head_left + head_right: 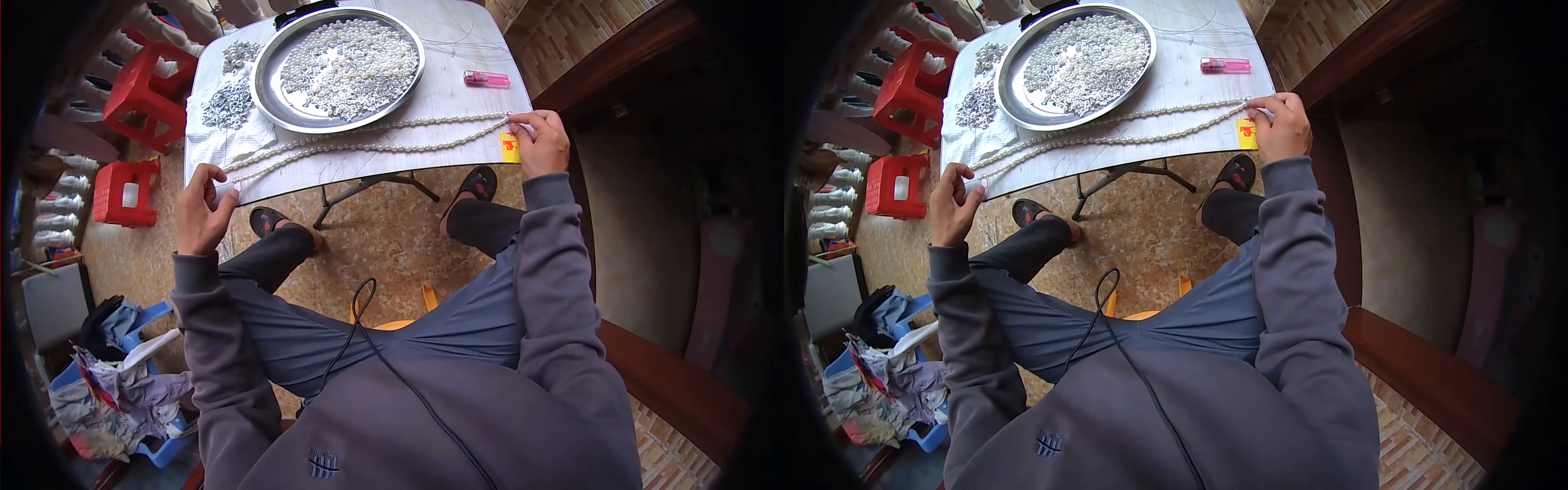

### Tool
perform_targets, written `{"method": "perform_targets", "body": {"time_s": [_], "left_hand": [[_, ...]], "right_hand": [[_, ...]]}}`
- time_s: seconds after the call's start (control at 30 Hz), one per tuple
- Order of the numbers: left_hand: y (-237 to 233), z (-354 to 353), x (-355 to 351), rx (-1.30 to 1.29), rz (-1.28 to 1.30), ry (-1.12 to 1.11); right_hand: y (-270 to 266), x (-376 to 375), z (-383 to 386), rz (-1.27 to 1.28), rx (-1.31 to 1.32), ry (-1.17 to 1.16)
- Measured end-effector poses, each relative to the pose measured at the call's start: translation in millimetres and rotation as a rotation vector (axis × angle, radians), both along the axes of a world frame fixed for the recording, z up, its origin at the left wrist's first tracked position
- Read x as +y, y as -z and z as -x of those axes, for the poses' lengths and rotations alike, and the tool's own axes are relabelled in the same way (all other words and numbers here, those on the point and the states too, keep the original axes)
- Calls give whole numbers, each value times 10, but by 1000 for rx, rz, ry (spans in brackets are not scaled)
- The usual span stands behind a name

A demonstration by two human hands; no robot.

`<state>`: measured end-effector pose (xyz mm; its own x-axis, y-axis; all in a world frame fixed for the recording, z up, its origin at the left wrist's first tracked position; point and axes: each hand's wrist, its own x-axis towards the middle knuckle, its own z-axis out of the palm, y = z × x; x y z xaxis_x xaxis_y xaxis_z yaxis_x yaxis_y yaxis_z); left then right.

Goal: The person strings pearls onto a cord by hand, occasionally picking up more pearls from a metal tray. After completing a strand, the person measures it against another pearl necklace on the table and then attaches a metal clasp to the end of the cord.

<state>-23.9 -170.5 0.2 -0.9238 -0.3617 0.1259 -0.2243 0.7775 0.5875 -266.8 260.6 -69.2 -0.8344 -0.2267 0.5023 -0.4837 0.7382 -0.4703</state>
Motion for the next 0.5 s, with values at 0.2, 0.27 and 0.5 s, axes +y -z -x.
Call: {"method": "perform_targets", "body": {"time_s": [0.2,0.27,0.5], "left_hand": [[70,-36,-115,54,-78,87],[131,-39,-141,98,-96,73],[126,-36,-76,97,-52,2]], "right_hand": [[-34,-22,-24,-23,-27,56],[-27,-43,-13,-13,-11,29],[9,-58,79,55,-23,-6]]}}
